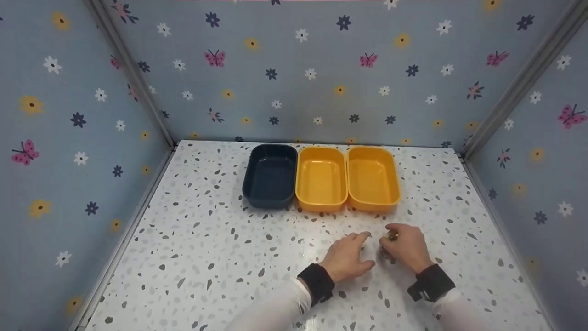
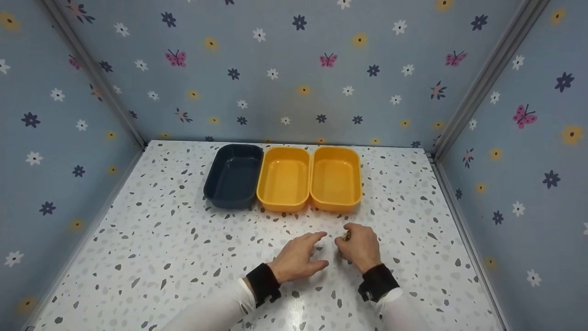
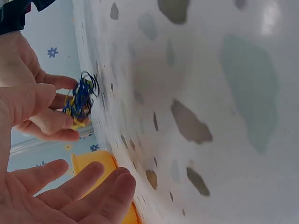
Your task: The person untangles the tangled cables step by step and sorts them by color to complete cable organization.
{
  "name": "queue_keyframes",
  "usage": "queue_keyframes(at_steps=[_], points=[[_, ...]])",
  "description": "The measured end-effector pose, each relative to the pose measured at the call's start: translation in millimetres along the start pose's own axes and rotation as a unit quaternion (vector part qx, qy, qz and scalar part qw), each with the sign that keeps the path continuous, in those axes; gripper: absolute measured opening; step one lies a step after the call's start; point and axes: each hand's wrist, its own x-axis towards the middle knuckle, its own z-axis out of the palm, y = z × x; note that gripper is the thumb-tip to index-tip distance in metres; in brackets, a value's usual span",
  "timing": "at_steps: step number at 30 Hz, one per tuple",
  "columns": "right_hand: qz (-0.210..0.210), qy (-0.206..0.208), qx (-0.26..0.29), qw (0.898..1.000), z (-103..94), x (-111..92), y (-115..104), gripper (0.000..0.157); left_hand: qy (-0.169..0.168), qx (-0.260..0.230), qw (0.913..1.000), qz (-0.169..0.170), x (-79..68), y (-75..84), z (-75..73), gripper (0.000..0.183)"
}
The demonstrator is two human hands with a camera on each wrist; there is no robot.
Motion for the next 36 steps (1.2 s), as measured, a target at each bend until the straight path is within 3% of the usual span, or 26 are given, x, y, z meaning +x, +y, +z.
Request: queue_keyframes(at_steps=[13,23,29,36], points=[[-0.030,0.015,0.069,0.997,9.1,-8,-24,0.026,0.029,-0.038,0.9988,0.010,-0.7,7.2,9.9,0.088],[-0.042,0.013,0.107,0.993,3.2,-10,-30,0.025,0.054,-0.095,0.9939,0.012,5.6,10.8,7.6,0.074],[-0.033,-0.001,0.150,0.988,2.6,-12,-34,0.024,0.085,-0.106,0.9907,0.015,6.6,6.2,4.3,0.056],[-0.023,-0.019,0.204,0.979,-0.5,-13,-42,0.024,0.122,-0.102,0.9870,0.023,6.8,0.1,-1.5,0.052]])
